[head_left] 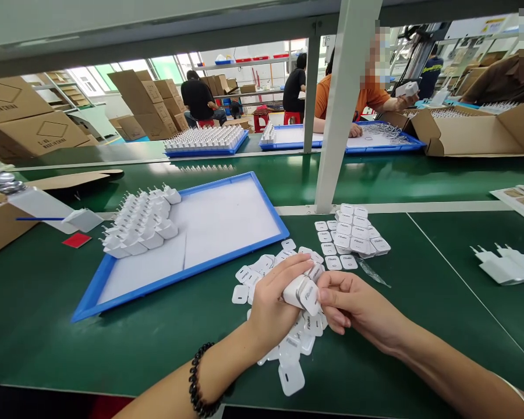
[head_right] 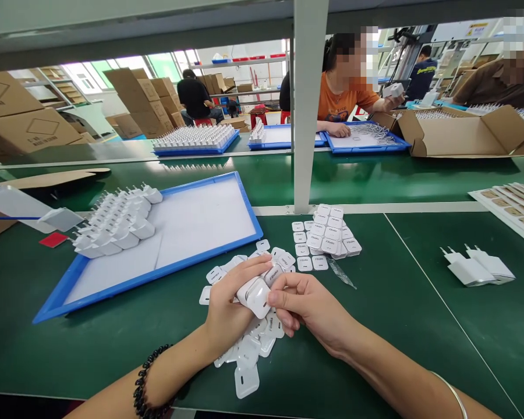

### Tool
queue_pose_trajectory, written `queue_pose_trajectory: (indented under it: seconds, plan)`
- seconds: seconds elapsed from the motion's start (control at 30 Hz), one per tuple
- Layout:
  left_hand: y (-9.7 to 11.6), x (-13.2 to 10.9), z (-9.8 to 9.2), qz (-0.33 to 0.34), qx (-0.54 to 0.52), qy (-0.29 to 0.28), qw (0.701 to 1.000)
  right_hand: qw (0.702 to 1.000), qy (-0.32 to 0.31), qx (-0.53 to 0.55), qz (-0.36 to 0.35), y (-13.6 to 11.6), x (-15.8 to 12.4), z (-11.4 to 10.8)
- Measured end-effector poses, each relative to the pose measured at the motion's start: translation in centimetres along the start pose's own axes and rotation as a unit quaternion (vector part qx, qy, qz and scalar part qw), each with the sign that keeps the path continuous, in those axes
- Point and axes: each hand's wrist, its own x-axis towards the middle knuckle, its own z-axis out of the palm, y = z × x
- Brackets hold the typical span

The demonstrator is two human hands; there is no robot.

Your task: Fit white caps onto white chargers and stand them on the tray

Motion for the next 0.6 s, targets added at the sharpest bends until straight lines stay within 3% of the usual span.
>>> queue_pose_trajectory:
  seconds: [0.6]
  plan:
    - [-0.15,0.05,-0.13,0.033,0.024,-0.013,0.999,1.0,-0.008,-0.022,0.015,-0.58,-0.27,-0.06]
